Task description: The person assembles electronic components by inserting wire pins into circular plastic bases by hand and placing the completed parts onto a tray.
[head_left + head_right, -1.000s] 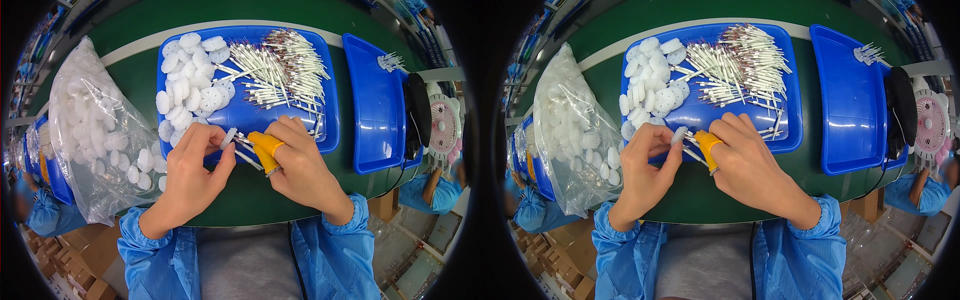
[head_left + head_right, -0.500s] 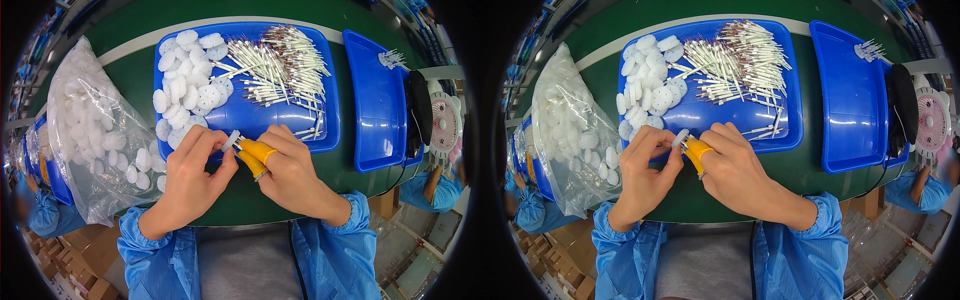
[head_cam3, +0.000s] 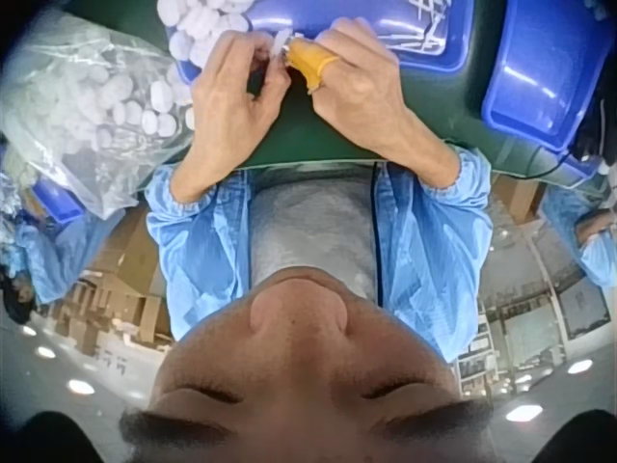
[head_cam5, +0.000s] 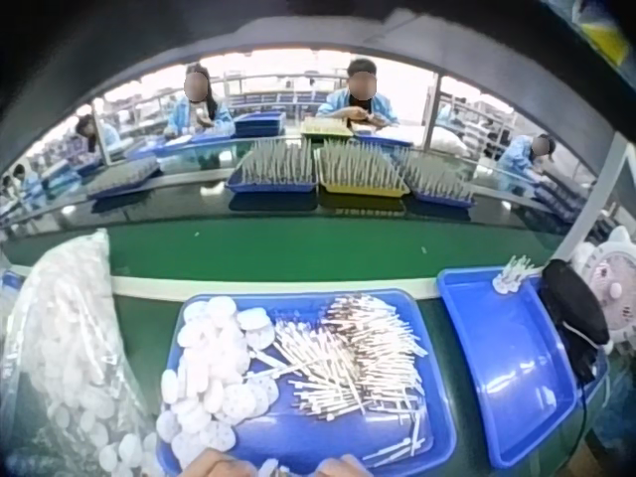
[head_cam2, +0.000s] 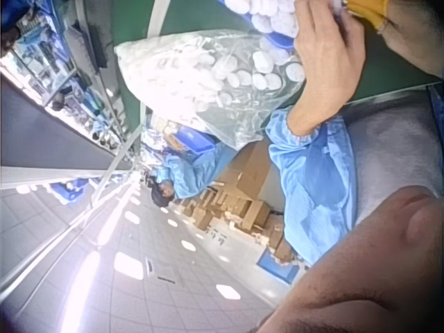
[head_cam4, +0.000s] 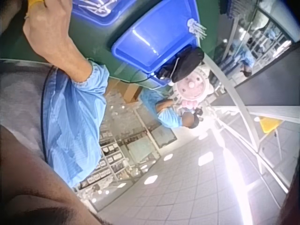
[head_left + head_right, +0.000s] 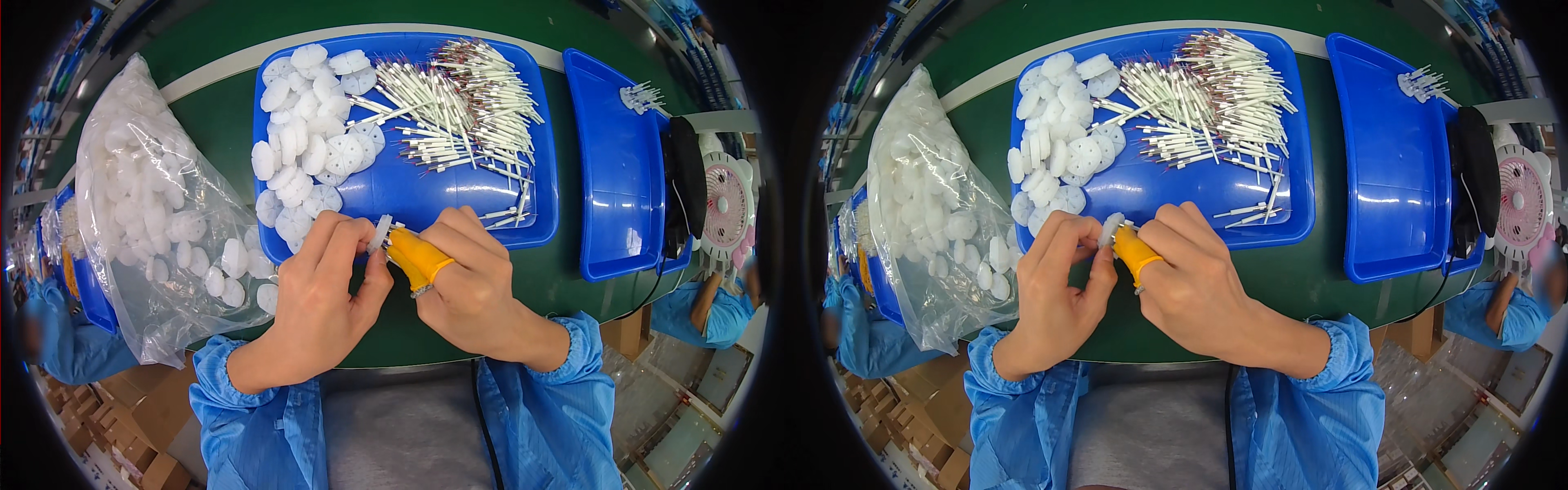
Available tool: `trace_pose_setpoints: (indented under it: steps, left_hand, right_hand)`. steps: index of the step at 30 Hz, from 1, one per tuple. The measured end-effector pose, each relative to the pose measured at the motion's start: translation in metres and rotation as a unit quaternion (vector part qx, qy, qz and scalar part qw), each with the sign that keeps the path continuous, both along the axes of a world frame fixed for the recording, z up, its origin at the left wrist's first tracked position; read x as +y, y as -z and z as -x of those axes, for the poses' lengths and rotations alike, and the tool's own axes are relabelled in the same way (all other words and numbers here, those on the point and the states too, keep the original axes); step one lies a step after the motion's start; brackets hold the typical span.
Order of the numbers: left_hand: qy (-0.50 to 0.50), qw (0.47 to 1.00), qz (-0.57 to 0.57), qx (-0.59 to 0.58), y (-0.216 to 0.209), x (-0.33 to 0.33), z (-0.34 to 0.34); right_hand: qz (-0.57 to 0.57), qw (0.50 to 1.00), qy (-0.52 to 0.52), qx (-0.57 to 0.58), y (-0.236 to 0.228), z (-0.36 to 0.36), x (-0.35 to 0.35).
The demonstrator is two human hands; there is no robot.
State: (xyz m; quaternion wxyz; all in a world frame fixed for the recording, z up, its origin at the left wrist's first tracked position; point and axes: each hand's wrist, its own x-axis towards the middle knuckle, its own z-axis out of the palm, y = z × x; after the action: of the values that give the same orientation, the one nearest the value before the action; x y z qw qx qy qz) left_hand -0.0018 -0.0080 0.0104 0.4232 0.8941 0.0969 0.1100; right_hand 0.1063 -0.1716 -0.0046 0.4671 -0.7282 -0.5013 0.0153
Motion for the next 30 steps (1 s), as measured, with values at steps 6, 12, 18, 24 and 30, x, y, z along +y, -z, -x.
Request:
trace_pose_setpoints:
  steps: [6,12,18,24,30]
  left_hand:
    - [-0.049,0.977,0.207,-0.008,0.0,0.007,-0.001]
    - [-0.02,0.967,0.231,-0.106,0.006,0.008,-0.001]
    - [-0.023,0.98,0.16,-0.112,0.006,0.008,-0.002]
    - [-0.025,0.985,0.134,-0.105,0.003,0.007,-0.003]
    - [-0.016,0.985,0.145,-0.089,0.005,0.007,-0.001]
  right_hand:
    - [-0.032,0.999,0.017,0.007,-0.005,-0.009,-0.005]
    - [-0.005,0.999,0.04,-0.015,-0.026,-0.009,-0.01]
    - [0.033,0.999,0.015,-0.034,-0.025,-0.01,-0.012]
    - [0.029,0.999,-0.004,-0.025,-0.025,-0.01,-0.012]
    - [0.027,0.998,-0.055,-0.019,-0.026,-0.009,-0.016]
